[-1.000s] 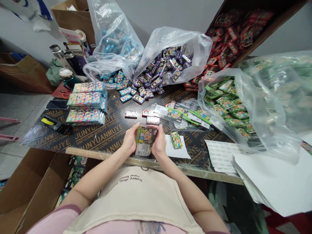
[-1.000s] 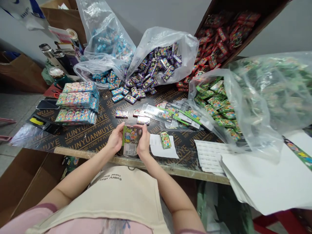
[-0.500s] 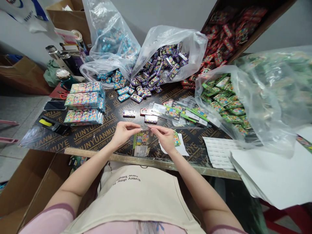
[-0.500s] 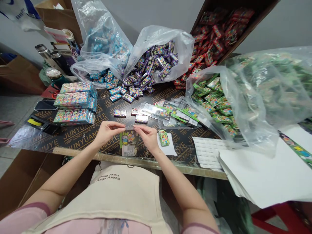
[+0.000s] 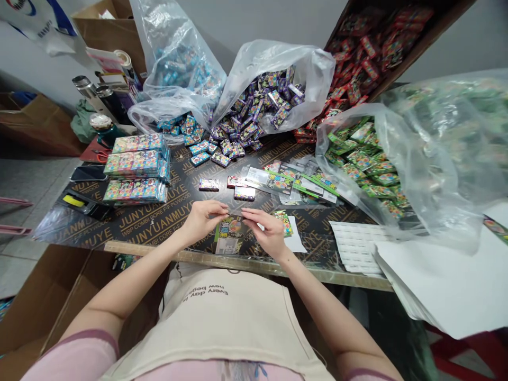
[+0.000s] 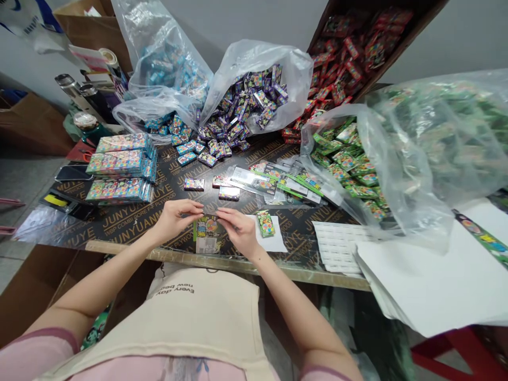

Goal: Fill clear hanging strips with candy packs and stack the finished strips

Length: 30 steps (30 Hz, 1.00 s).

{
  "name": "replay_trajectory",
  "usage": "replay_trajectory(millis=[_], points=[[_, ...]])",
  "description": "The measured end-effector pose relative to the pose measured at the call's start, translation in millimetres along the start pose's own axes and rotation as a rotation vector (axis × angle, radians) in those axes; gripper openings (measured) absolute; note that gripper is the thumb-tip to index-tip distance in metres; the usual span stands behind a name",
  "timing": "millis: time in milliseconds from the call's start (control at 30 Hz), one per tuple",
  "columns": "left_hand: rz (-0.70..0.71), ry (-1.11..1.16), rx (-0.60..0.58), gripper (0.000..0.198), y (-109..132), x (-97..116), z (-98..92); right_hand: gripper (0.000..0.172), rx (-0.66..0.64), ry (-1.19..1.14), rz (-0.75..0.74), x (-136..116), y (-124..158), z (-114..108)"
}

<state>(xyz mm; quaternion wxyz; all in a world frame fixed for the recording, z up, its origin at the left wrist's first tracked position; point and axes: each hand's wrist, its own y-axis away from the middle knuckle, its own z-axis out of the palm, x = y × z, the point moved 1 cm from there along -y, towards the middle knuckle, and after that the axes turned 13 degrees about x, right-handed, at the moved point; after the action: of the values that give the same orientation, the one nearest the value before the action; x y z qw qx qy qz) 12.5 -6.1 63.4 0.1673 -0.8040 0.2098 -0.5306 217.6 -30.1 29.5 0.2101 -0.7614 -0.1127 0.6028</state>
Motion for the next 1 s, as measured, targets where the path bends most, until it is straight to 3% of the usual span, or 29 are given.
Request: replay_trajectory(millis=[67, 167, 300, 367, 400, 467, 533, 600, 700, 800, 867, 933, 1000], points=[[-0.012, 0.02, 0.028, 0.006, 0.0, -4.4, 0.4, 0.015, 0.018, 0.033, -0.048, 0.4, 0.0, 4.8], [-0.118, 0.063, 0.141, 0.007, 0.2, -18.6, -5.5, 0.019, -0.032, 0.003, 0.031, 6.8, -15.7, 18.5], [-0.417, 0.049, 0.569, 0.018, 20.1, -61.9, -34.6, 0.057, -0.044, 0.009, 0.081, 43.8, -56.1, 42.7], [-0.565, -0.02, 0.751, 0.026, 43.9, -86.0, -54.9, 0.062, -0.032, 0.191, 0.042, 72.4, -78.4, 57.4], [-0.627, -0.089, 0.764, 0.028, 57.5, -95.8, -64.5, 0.061, -0.049, 0.302, 0.023, 86.6, -89.5, 66.0], [-0.674, -0.316, 0.632, 0.028, 82.6, -108.0, -80.0, 0.059, -0.118, 0.5, -0.016, 110.3, -111.8, 85.9], [-0.565, -0.601, 0.516, 0.025, 98.0, -109.1, -88.5, 0.057, -0.206, 0.632, -0.064, 124.1, -134.2, 110.1], [-0.4, -0.744, 0.417, 0.022, 99.4, -103.1, -86.2, 0.057, -0.274, 0.73, -0.102, 128.2, -155.0, 138.3], [-0.149, -0.67, 0.117, 0.029, 81.7, -93.0, -60.6, 0.069, -0.283, 0.875, -0.098, 123.9, -178.0, 182.8], [0.025, -0.574, -0.273, 0.075, 62.6, -90.4, -22.3, 0.077, -0.247, 0.963, -0.07, 116.7, -185.6, 216.5], [0.05, -0.571, -0.433, 0.095, 56.7, -92.3, -1.9, 0.073, -0.259, 0.96, -0.07, 111.6, -182.1, 225.5], [0.035, -0.585, -0.507, 0.096, 55.6, -94.4, 8.4, 0.069, -0.282, 0.888, -0.086, 104.9, -173.0, 220.4], [0.017, -0.595, -0.525, 0.092, 57.5, -95.6, 7.8, 0.065, -0.301, 0.707, -0.039, 97.2, -159.8, 201.6]])
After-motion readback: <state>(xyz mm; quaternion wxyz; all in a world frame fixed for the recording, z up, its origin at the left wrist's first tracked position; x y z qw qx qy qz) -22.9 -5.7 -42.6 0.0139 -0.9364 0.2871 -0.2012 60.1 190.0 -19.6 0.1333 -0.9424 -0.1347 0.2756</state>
